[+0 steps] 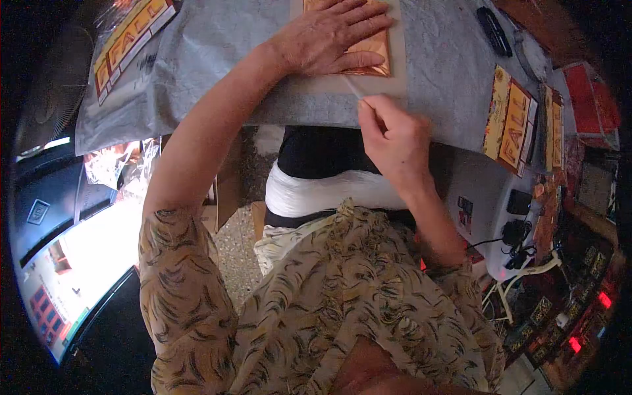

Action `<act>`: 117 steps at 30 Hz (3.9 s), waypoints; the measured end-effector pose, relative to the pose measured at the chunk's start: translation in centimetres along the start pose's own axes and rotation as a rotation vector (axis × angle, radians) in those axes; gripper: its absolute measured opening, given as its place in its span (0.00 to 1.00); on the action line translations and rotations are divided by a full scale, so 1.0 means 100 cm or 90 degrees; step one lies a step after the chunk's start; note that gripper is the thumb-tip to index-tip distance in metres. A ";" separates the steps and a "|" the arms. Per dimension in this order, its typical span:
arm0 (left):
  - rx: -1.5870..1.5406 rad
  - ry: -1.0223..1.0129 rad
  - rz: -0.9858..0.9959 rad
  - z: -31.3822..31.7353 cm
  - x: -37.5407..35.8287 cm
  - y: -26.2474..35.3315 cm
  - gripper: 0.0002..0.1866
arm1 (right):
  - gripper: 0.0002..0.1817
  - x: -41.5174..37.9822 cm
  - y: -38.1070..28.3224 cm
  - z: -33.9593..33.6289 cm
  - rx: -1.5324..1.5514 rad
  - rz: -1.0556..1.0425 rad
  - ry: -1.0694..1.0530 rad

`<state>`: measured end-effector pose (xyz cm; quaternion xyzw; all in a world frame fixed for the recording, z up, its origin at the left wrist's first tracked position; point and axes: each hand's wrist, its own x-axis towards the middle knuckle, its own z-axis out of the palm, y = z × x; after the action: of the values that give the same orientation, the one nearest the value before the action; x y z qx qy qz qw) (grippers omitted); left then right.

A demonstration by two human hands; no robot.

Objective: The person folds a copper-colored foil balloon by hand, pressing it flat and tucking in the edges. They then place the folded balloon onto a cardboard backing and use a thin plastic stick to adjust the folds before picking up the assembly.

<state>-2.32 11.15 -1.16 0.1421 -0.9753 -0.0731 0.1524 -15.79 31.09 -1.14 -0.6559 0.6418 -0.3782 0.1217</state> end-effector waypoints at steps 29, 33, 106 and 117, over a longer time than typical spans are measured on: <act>-0.001 0.008 -0.004 -0.002 0.000 0.005 0.46 | 0.03 -0.012 0.009 -0.013 0.055 0.073 -0.029; 0.016 0.005 -0.009 -0.004 0.000 0.007 0.46 | 0.03 -0.010 0.007 -0.013 0.050 0.075 -0.027; 0.009 0.024 0.011 0.000 0.002 0.001 0.46 | 0.03 -0.010 0.010 -0.015 0.293 0.152 -0.044; -0.004 -0.006 -0.007 -0.006 0.001 0.005 0.45 | 0.03 -0.012 0.014 -0.007 0.285 0.185 -0.021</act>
<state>-2.34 11.49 -0.50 0.1469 -0.9749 -0.0780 0.1482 -17.17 32.22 -1.94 -0.5199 0.6276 -0.4785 0.3269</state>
